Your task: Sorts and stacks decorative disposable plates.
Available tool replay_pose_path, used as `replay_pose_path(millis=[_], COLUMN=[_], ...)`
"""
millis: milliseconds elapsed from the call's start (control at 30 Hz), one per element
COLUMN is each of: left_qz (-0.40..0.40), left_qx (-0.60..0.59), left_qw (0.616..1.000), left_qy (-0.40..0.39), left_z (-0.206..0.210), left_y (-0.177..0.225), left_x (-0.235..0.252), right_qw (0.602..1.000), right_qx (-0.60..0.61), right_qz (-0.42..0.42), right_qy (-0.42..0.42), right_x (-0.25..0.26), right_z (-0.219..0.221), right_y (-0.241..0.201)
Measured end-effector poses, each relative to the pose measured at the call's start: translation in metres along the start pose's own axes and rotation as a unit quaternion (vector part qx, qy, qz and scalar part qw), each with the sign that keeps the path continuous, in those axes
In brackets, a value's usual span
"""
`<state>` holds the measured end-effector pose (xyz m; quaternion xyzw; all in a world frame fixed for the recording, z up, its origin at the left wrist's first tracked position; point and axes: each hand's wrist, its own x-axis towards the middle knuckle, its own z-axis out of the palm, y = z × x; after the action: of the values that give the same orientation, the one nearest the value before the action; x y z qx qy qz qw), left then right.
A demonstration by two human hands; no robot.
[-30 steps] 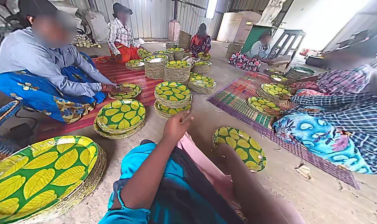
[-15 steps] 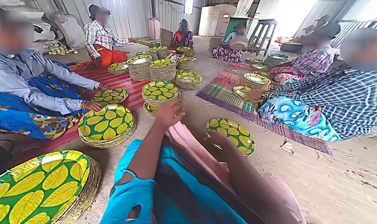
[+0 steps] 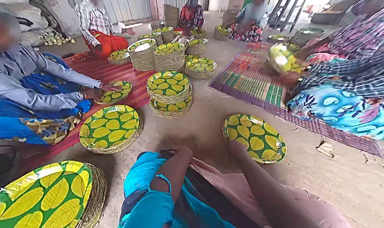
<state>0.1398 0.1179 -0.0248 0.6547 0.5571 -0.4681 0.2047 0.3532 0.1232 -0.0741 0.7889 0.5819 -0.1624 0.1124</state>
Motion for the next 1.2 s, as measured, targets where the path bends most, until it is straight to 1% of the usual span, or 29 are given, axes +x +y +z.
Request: replay_pose_path(millis=[33, 67, 100, 133, 167, 200, 267, 333, 367, 400, 467, 533, 600, 667, 700, 733, 767, 800, 833, 867, 900, 933, 967, 1000, 1033, 1100, 1167, 1200], left_qz=[0.01, 0.004, 0.0, -0.001, -0.008, -0.011, 0.012, 0.02, 0.016, 0.018, 0.035, 0.049, 0.051, 0.043, 0.049, 0.069, 0.101, 0.151, 0.201, 0.24, 0.267, 0.277, 0.27, 0.251, 0.227, 0.196, 0.194, 0.206], left_qx=[0.029, -0.007, -0.02, -0.022, -0.027, -0.034, -0.055, -0.036, -0.021, 0.003, 0.041, 0.061, 0.088, 0.135, 0.144, 0.119, 0.065, -0.018, -0.069, -0.095, -0.107, -0.115, -0.125, -0.129, -0.125, -0.096, -0.073, -0.07], left_qw=[0.998, 0.999, 0.998, 0.999, 0.999, 0.999, 0.998, 0.999, 1.0, 1.0, 0.998, 0.996, 0.994, 0.989, 0.987, 0.987, 0.983, 0.962, 0.928, 0.895, 0.875, 0.873, 0.885, 0.907, 0.929, 0.955, 0.959, 0.956], left_qy=[-0.054, 0.044, 0.056, 0.045, 0.028, 0.02, 0.033, 0.012, 0.006, 0.006, 0.024, 0.034, 0.043, 0.032, 0.043, 0.079, 0.14, 0.225, 0.306, 0.363, 0.389, 0.383, 0.357, 0.314, 0.266, 0.202, 0.192, 0.196], left_z=[-0.006, 0.014, 0.014, 0.008, 0.002, -0.003, 0.0, -0.001, -0.001, 0.002, 0.016, 0.026, 0.031, 0.024, 0.019, 0.012, 0.006, 0.001, -0.006, -0.013, -0.018, -0.018, -0.012, 0.0, 0.013, 0.033, 0.031, 0.028], left_y=[0.001, 0.0, -0.001, -0.002, -0.002, -0.003, -0.004, 0.002, 0.005, 0.009, 0.015, 0.024, 0.034, 0.042, 0.043, 0.042, 0.039, 0.036, 0.033, 0.032, 0.03, 0.03, 0.029, 0.029, 0.028, 0.028, 0.031, 0.032], left_x=[-0.004, -0.019, -0.011, 0.003, 0.007, -0.004, -0.026, -0.042, -0.042, -0.034, 0.009, 0.037, 0.058, 0.049, 0.039, 0.026, 0.016, 0.011, 0.01, 0.01, 0.012, 0.018, 0.03, 0.043, 0.056, 0.074, 0.075, 0.076], right_qw=[1.0, 1.0, 1.0, 1.0, 1.0, 0.999, 0.998, 0.997, 0.996, 0.996, 0.995, 0.994, 0.99, 0.989, 0.989, 0.988, 0.983, 0.975, 0.966, 0.958, 0.95, 0.95, 0.959, 0.972, 0.983, 0.992, 0.989, 0.987], right_qx=[-0.003, -0.01, -0.009, -0.006, 0.002, 0.008, -0.001, -0.004, -0.002, 0.006, 0.038, 0.081, 0.133, 0.139, 0.134, 0.129, 0.129, 0.126, 0.113, 0.089, 0.073, 0.066, 0.061, 0.048, 0.04, 0.047, 0.07, 0.078], right_qz=[0.005, 0.009, 0.01, 0.011, 0.014, 0.017, 0.032, 0.059, 0.073, 0.085, 0.089, 0.072, 0.052, 0.026, 0.0, -0.044, -0.102, -0.168, -0.224, -0.269, -0.297, -0.295, -0.265, -0.213, -0.149, -0.021, 0.079, 0.111], right_qy=[-0.002, 0.001, 0.009, 0.017, 0.023, 0.029, 0.045, 0.054, 0.048, 0.038, 0.014, 0.0, 0.004, 0.042, 0.063, 0.077, 0.084, 0.075, 0.057, 0.051, 0.064, 0.073, 0.083, 0.091, 0.104, 0.111, 0.101, 0.087], right_x=[-0.002, -0.001, 0.003, 0.007, 0.009, 0.011, 0.011, 0.014, 0.014, 0.014, 0.015, 0.02, 0.02, 0.017, 0.016, 0.015, 0.016, 0.018, 0.019, 0.018, 0.015, 0.012, 0.008, 0.005, 0.004, 0.002, 0.003, 0.002], right_z=[0.0, 0.001, 0.003, 0.006, 0.009, 0.008, 0.006, 0.006, 0.004, 0.002, -0.002, -0.005, -0.012, -0.016, -0.014, -0.012, -0.007, -0.002, 0.002, 0.004, 0.006, 0.005, 0.002, -0.002, -0.005, -0.01, -0.013, -0.014], right_y=[0.0, 0.002, 0.005, 0.009, 0.011, 0.011, 0.011, 0.018, 0.025, 0.031, 0.044, 0.053, 0.051, 0.04, 0.032, 0.025, 0.02, 0.016, 0.012, 0.008, 0.007, 0.007, 0.008, 0.01, 0.013, 0.021, 0.034, 0.038])
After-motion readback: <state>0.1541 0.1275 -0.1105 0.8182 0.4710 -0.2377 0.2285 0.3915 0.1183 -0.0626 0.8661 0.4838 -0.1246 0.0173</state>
